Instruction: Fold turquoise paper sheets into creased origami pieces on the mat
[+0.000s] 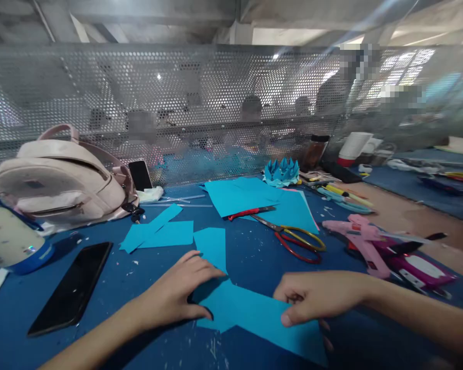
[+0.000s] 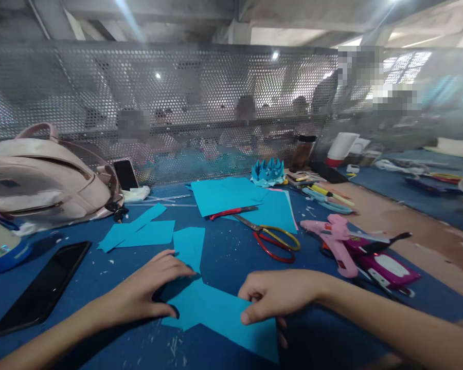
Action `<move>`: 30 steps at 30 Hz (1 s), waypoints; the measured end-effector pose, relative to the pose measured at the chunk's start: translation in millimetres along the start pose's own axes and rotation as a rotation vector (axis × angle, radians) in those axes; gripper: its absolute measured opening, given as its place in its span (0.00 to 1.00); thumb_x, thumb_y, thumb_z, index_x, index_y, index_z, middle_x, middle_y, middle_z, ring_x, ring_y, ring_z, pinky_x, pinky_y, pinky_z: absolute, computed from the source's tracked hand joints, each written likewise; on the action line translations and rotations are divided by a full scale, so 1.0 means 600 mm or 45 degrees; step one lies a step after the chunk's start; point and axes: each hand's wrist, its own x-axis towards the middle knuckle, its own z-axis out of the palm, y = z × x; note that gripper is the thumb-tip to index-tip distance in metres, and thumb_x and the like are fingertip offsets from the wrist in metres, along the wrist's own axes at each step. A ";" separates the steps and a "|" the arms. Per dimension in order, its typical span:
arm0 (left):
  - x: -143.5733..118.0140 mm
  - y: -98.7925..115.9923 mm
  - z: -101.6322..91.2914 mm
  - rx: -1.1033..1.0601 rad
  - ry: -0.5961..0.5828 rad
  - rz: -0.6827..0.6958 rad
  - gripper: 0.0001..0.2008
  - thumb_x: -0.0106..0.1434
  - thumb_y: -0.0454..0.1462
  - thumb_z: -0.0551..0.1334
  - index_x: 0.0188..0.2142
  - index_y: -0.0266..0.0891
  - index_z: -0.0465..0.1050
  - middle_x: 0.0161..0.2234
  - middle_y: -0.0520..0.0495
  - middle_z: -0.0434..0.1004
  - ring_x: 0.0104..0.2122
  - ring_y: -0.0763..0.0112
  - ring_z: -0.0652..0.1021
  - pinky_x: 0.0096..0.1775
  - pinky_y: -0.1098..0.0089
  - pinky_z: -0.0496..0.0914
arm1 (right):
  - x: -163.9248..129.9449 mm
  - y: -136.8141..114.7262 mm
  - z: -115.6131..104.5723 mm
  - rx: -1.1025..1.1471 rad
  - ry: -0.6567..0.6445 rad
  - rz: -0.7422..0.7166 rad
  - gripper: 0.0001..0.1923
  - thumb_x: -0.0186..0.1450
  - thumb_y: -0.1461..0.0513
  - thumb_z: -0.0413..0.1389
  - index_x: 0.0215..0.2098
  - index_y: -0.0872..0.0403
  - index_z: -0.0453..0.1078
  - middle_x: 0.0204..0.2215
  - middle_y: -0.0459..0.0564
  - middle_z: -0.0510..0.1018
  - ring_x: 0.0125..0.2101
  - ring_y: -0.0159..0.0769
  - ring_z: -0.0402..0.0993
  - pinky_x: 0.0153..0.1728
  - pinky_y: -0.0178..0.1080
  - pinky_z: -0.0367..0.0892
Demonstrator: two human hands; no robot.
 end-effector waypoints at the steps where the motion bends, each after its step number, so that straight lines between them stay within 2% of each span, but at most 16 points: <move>1: -0.002 0.000 0.001 0.009 0.003 -0.019 0.35 0.55 0.49 0.69 0.60 0.49 0.61 0.52 0.42 0.72 0.52 0.52 0.71 0.57 0.47 0.56 | -0.005 0.000 0.004 -0.087 0.068 0.023 0.20 0.64 0.47 0.53 0.29 0.56 0.70 0.18 0.42 0.67 0.17 0.29 0.65 0.19 0.30 0.57; 3: -0.005 0.003 0.002 0.000 0.011 -0.043 0.38 0.54 0.51 0.69 0.61 0.48 0.60 0.54 0.40 0.69 0.53 0.49 0.68 0.53 0.50 0.63 | -0.012 -0.003 0.010 -0.331 0.287 0.022 0.16 0.64 0.50 0.53 0.31 0.55 0.70 0.24 0.46 0.69 0.25 0.34 0.69 0.24 0.32 0.59; 6: -0.011 0.021 0.008 -0.040 0.012 -0.010 0.42 0.52 0.51 0.70 0.63 0.48 0.57 0.58 0.39 0.65 0.56 0.48 0.66 0.54 0.53 0.64 | -0.011 -0.011 0.017 -0.587 0.534 -0.016 0.11 0.62 0.54 0.55 0.38 0.52 0.71 0.34 0.49 0.71 0.37 0.40 0.68 0.32 0.35 0.60; 9: -0.014 0.048 0.023 0.013 -0.046 0.058 0.42 0.55 0.50 0.68 0.64 0.47 0.53 0.62 0.38 0.60 0.59 0.49 0.64 0.59 0.51 0.59 | 0.005 -0.016 0.018 -0.508 0.486 -0.027 0.14 0.62 0.56 0.55 0.45 0.51 0.69 0.34 0.47 0.71 0.33 0.36 0.67 0.31 0.33 0.59; 11: -0.014 0.064 0.034 0.108 -0.095 0.097 0.36 0.61 0.47 0.64 0.65 0.46 0.51 0.63 0.39 0.60 0.61 0.51 0.62 0.62 0.49 0.51 | 0.018 -0.018 0.014 -0.464 0.444 -0.076 0.14 0.62 0.58 0.54 0.46 0.53 0.69 0.31 0.46 0.70 0.30 0.33 0.65 0.29 0.32 0.58; 13: -0.011 0.072 0.041 0.184 -0.100 0.111 0.32 0.64 0.42 0.62 0.65 0.45 0.51 0.62 0.39 0.61 0.62 0.55 0.62 0.64 0.50 0.49 | 0.027 -0.021 0.006 -0.483 0.436 -0.130 0.13 0.63 0.60 0.53 0.45 0.55 0.70 0.28 0.45 0.68 0.28 0.32 0.63 0.28 0.31 0.57; 18: -0.003 0.060 0.042 0.255 -0.025 0.105 0.33 0.62 0.35 0.61 0.65 0.43 0.51 0.61 0.39 0.62 0.59 0.54 0.65 0.62 0.52 0.56 | 0.022 -0.025 -0.015 -0.527 0.478 -0.155 0.11 0.64 0.59 0.52 0.39 0.56 0.71 0.26 0.44 0.66 0.27 0.31 0.60 0.27 0.31 0.55; 23: 0.005 0.044 0.041 0.316 0.039 0.106 0.31 0.61 0.25 0.53 0.63 0.44 0.54 0.60 0.40 0.64 0.58 0.56 0.67 0.59 0.52 0.62 | -0.002 -0.001 -0.040 -0.503 0.567 -0.183 0.13 0.65 0.55 0.51 0.35 0.55 0.71 0.28 0.46 0.69 0.29 0.34 0.64 0.30 0.33 0.57; 26: 0.008 0.047 0.038 0.324 0.034 0.102 0.29 0.63 0.28 0.56 0.63 0.42 0.55 0.62 0.39 0.62 0.60 0.54 0.65 0.59 0.51 0.63 | -0.016 0.018 -0.054 -0.528 0.656 -0.181 0.15 0.66 0.53 0.49 0.35 0.54 0.71 0.31 0.49 0.71 0.33 0.37 0.67 0.32 0.34 0.60; 28: 0.009 0.057 0.032 0.347 -0.041 0.149 0.27 0.65 0.35 0.59 0.62 0.42 0.56 0.62 0.38 0.62 0.61 0.52 0.64 0.60 0.48 0.60 | -0.025 0.028 -0.060 -0.540 0.721 -0.172 0.16 0.66 0.52 0.49 0.36 0.53 0.72 0.33 0.49 0.72 0.35 0.40 0.68 0.35 0.36 0.61; 30: 0.007 0.069 0.026 0.411 -0.159 0.262 0.23 0.68 0.41 0.57 0.61 0.41 0.60 0.62 0.40 0.64 0.62 0.51 0.63 0.61 0.46 0.56 | -0.030 0.037 -0.065 -0.523 0.808 -0.157 0.17 0.66 0.50 0.49 0.37 0.52 0.72 0.35 0.49 0.73 0.37 0.41 0.69 0.37 0.38 0.62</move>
